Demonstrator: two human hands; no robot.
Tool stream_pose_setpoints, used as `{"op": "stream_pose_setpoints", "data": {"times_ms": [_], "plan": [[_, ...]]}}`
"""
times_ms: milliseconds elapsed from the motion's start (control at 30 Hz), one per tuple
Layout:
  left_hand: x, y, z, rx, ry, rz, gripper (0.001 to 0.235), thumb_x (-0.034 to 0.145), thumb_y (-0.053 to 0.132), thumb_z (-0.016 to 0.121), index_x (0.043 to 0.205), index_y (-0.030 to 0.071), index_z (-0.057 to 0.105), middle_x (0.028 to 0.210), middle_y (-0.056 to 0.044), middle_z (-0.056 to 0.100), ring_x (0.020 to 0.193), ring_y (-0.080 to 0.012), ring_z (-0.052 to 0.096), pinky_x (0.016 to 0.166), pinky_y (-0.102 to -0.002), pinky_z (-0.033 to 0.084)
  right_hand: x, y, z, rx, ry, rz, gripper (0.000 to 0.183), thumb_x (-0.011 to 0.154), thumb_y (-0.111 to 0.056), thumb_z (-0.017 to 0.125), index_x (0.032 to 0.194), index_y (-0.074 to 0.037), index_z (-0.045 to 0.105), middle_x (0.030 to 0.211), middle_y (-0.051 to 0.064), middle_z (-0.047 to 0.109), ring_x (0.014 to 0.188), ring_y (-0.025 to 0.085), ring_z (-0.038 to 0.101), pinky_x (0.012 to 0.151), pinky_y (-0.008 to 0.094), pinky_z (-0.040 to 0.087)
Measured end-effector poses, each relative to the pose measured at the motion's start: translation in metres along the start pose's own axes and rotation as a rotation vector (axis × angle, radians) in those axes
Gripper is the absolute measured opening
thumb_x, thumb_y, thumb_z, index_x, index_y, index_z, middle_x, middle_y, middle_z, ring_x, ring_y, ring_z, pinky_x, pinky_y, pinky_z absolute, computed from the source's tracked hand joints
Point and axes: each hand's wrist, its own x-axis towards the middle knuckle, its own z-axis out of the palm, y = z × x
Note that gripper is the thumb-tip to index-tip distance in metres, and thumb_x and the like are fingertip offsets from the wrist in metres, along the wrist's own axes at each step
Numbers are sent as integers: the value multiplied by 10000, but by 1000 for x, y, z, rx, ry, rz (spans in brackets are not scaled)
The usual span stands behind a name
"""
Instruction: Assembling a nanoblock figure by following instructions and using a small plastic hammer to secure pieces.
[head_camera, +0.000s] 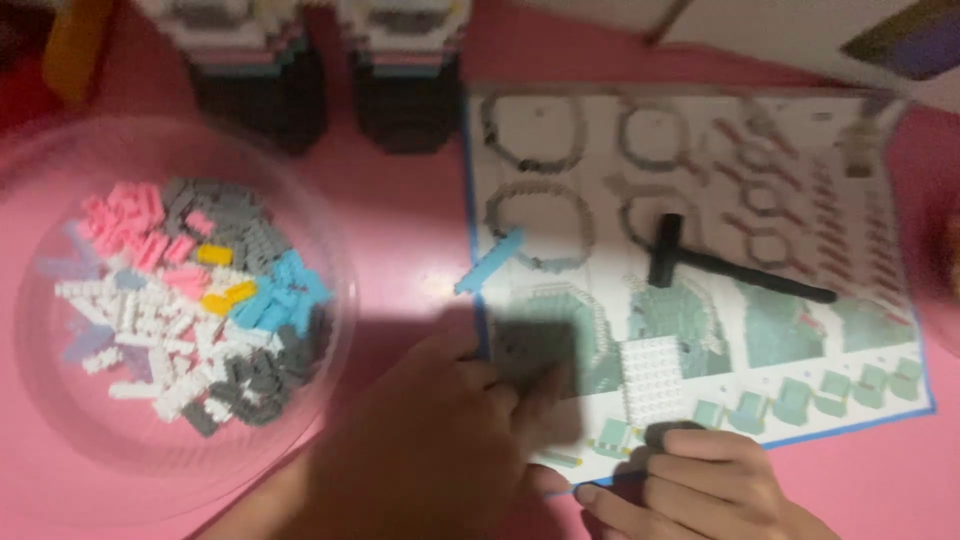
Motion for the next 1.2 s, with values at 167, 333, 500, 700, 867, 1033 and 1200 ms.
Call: {"op": "stream_pose_setpoints", "data": {"times_ms": [167,333,500,700,867,1033,1200], "plan": [[9,3,5,25,158,-66,681,1026,594,622,1327,-1,757,599,-84,697,573,-298,625,695,-450,481,17,0,-11,125,115,-18,90,985,-176,716,980,-104,771,632,-29,415,514,83,486,489,252,322],[23,24,-27,-218,518,77,345,1071,388,695,1127,56,769,1084,-43,796,1073,-247,806,735,-400,491,32,-7,-19,237,135,24,379,940,-141,711,621,-117,509,604,19,318,490,188,261,478,318,245],[25,53,-63,34,453,52,116,1109,70,577,1074,24,678,987,-63,630,888,-237,569,751,-372,474,36,-18,-26,275,164,74,255,929,-110,674,680,-122,618,596,4,437,474,159,353,462,301,309],[-38,-25,-146,46,-325,-750,377,842,422,683,1174,269,774,1249,-4,708,1142,-286,657,964,-449,520,25,-12,-18,246,171,-6,289,892,-82,714,652,-125,560,601,1,298,459,170,258,455,334,225],[-98,-44,-174,320,-213,-720,260,907,424,728,1055,239,836,1059,27,798,1016,-269,714,851,-485,587,13,-14,-13,290,159,13,389,906,-68,713,609,-114,466,604,6,299,487,152,260,469,302,247],[-112,-52,-168,225,-231,-614,309,904,423,719,1098,205,823,1047,17,812,998,-271,724,876,-465,570,15,-13,-20,335,134,37,81,934,-123,707,945,-67,765,621,17,403,464,211,319,448,348,266],[-107,-55,-156,368,-384,-609,171,850,303,704,713,219,645,720,42,675,757,-248,649,743,-428,534,18,-15,-18,280,137,43,76,930,-139,717,876,-86,728,583,-2,401,438,199,336,438,338,286]]}}
